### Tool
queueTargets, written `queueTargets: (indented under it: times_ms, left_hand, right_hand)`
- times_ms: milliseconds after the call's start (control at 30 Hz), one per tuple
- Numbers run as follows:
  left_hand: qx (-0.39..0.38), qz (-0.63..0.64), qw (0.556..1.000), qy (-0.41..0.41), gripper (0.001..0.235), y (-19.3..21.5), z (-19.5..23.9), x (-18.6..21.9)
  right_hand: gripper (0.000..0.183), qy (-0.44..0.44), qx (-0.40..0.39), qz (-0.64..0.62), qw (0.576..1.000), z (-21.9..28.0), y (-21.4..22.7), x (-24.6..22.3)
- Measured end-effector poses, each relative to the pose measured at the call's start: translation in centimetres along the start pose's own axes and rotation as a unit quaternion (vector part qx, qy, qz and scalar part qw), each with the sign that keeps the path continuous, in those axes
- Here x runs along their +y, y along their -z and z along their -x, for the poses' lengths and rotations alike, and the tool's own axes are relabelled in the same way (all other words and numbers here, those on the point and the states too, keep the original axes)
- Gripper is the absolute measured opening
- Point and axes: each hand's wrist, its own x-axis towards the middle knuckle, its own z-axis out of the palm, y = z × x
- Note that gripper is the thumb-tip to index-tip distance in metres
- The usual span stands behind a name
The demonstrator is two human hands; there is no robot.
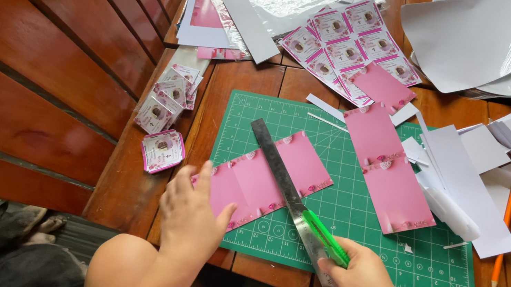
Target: The person uses a ruler and a utility knife to cut a pink patterned sheet of paper on a green cutting mat. They repeatedly measure, align, and cut the paper into smaller rectangular pieces.
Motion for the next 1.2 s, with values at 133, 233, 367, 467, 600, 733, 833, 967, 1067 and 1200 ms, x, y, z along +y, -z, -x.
queueTargets:
  times_ms: [133,233,367,467,600,733,833,967,1067,1200]
  left_hand:
    - [-0.02,0.065,0.978,-0.198,0.093,-1.5,-3.0,2.0]
    - [-0.103,0.082,0.963,-0.235,0.092,-2.3,-3.6,3.9]
    - [-0.067,0.146,0.955,-0.249,0.094,-6.1,-3.5,4.2]
    - [-0.078,0.175,0.961,-0.201,0.077,-4.5,-3.3,4.9]
    - [-0.031,0.178,0.956,-0.232,0.076,-5.2,-4.0,5.3]
    - [-0.046,0.15,0.953,-0.257,0.096,-5.8,-4.5,5.3]
    - [-0.059,0.133,0.95,-0.276,0.103,-5.5,-4.5,5.0]
    - [-0.06,0.136,0.943,-0.297,0.11,-4.8,-4.6,4.7]
    - [-0.081,0.141,0.937,-0.309,0.11,-3.7,-5.0,4.5]
    - [-0.084,0.149,0.935,-0.311,0.109,-4.4,-5.2,4.4]
  right_hand:
    - [0.047,-0.008,-0.009,-0.024,1.0,0.4,0.0,-0.7]
    - [0.046,-0.001,-0.009,-0.049,0.999,-0.1,0.0,0.0]
    - [0.045,0.015,-0.02,-0.104,0.994,-0.8,0.2,0.9]
    - [0.045,-0.002,-0.021,-0.087,0.996,-0.6,0.3,0.3]
    - [0.047,-0.01,-0.019,-0.049,0.999,-0.3,0.5,-0.5]
    - [0.04,-0.008,-0.008,-0.031,0.999,-1.1,0.8,-0.2]
    - [0.039,-0.011,-0.013,-0.033,0.999,-0.9,1.0,-0.2]
    - [0.054,-0.037,-0.021,-0.037,0.998,0.1,1.1,-1.3]
    - [0.046,-0.027,-0.033,-0.099,0.994,0.2,1.0,-1.1]
    - [0.046,-0.024,-0.025,-0.072,0.997,0.3,1.0,-0.9]
